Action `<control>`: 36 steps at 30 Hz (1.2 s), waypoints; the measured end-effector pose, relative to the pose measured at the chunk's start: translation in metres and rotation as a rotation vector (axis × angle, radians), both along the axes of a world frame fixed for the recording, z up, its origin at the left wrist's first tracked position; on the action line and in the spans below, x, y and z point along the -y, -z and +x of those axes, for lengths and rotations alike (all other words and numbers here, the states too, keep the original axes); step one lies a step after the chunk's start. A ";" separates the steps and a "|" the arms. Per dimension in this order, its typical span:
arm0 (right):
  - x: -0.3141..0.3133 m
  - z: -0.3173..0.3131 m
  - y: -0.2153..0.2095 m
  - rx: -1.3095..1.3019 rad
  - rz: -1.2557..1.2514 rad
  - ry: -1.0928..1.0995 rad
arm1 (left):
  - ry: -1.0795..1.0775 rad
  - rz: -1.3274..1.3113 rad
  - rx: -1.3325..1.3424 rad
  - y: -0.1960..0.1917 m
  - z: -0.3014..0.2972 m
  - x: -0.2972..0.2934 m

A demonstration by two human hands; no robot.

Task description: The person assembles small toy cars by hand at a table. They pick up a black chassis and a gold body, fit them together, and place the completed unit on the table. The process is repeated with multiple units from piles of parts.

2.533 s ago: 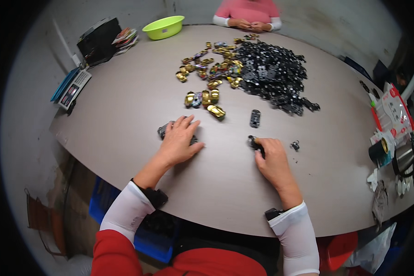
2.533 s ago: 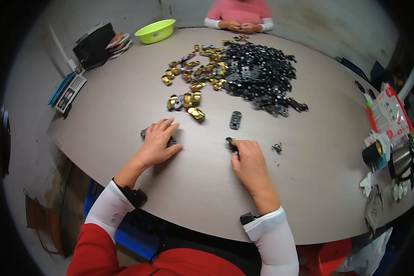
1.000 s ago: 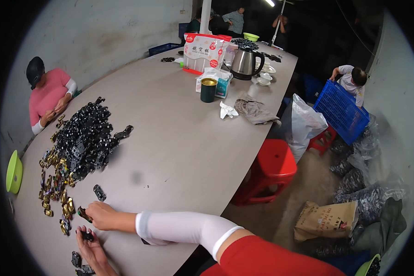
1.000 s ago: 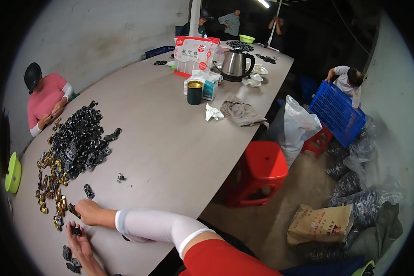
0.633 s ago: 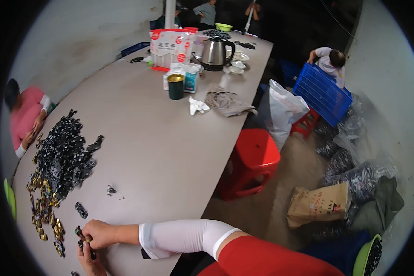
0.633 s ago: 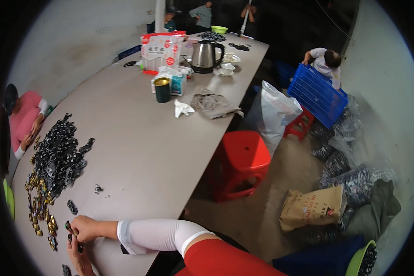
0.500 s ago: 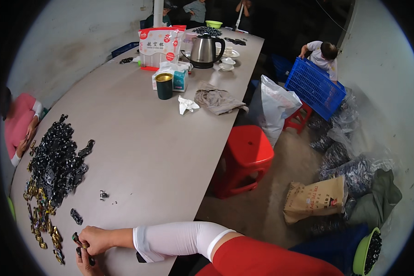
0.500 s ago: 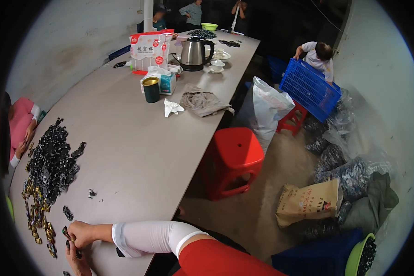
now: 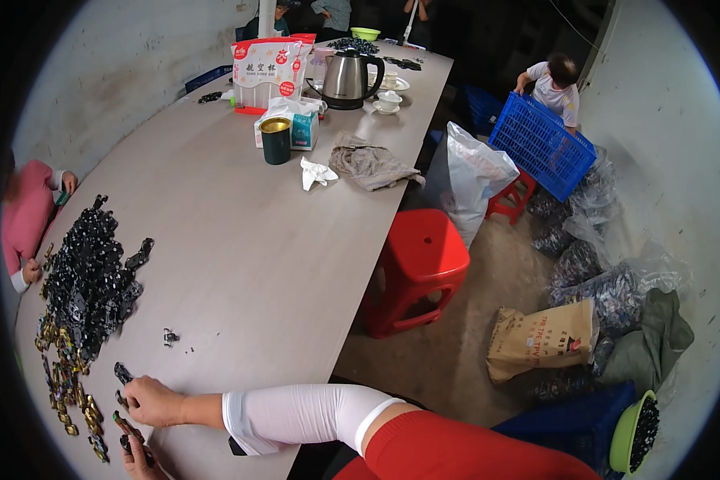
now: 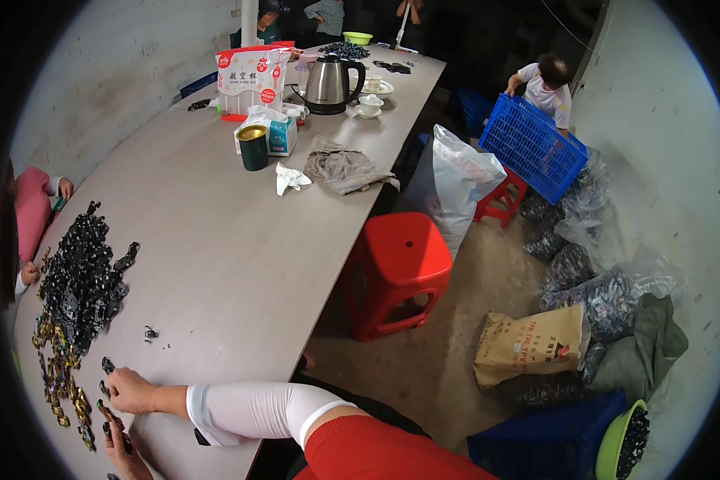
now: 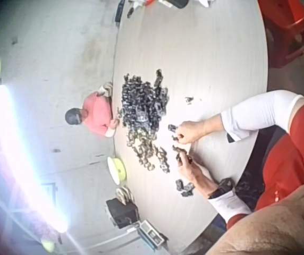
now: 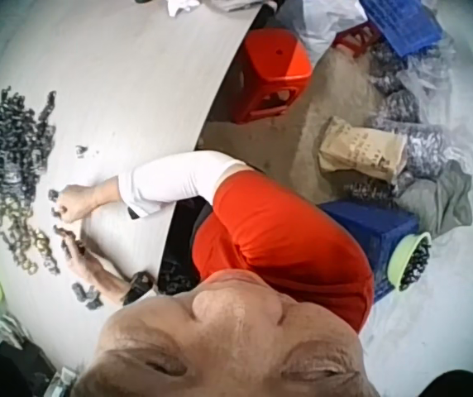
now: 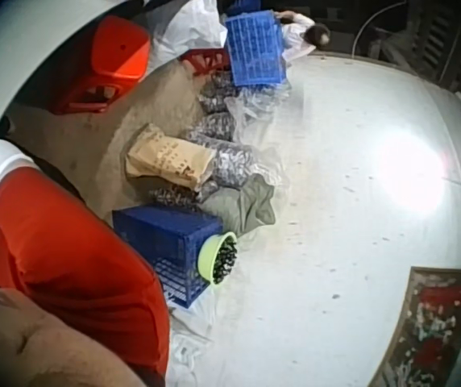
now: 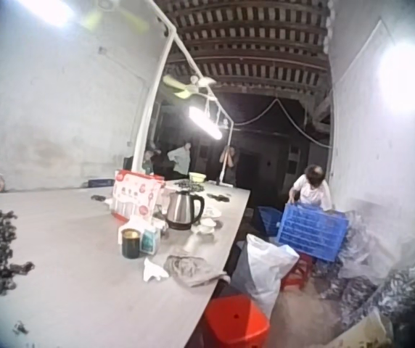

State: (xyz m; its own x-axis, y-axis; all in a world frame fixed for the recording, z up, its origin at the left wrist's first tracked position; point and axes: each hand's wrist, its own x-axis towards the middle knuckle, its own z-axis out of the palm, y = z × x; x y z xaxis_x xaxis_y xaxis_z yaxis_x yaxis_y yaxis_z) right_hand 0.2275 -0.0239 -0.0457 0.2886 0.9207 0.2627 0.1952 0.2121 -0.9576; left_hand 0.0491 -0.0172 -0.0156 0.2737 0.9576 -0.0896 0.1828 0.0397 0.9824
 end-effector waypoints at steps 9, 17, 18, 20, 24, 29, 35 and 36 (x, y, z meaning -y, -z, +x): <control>0.002 0.007 -0.002 0.302 0.067 0.200 | 0.331 0.496 -0.458 0.026 -0.003 -0.011; 0.013 -0.012 0.022 0.730 0.173 -0.045 | 0.179 0.289 -0.186 0.010 -0.001 -0.001; 0.012 -0.012 0.024 0.737 0.182 -0.068 | 0.131 0.229 -0.146 -0.001 0.003 0.005; 0.012 -0.015 0.029 0.751 0.199 -0.116 | 0.054 0.176 -0.096 -0.007 0.003 0.007; 0.015 -0.022 0.031 0.775 0.275 -0.111 | -0.026 0.056 0.001 -0.010 0.001 0.005; 0.021 -0.023 0.028 0.777 0.343 -0.125 | -0.125 -0.059 0.201 -0.004 0.000 0.003; 0.016 -0.020 0.029 0.877 0.259 0.074 | 0.119 0.546 -0.315 0.011 -0.025 -0.018; 0.016 -0.019 0.030 0.867 0.263 0.063 | 0.103 0.400 -0.267 0.012 -0.028 -0.022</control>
State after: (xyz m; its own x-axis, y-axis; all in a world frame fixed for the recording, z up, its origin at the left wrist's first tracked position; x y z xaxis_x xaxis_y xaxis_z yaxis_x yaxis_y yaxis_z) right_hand 0.2085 -0.0400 -0.0754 -0.0601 0.7896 0.6107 0.8437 0.3672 -0.3916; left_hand 0.0211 0.0052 -0.0280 0.3861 0.9005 0.2001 0.4133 -0.3629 0.8352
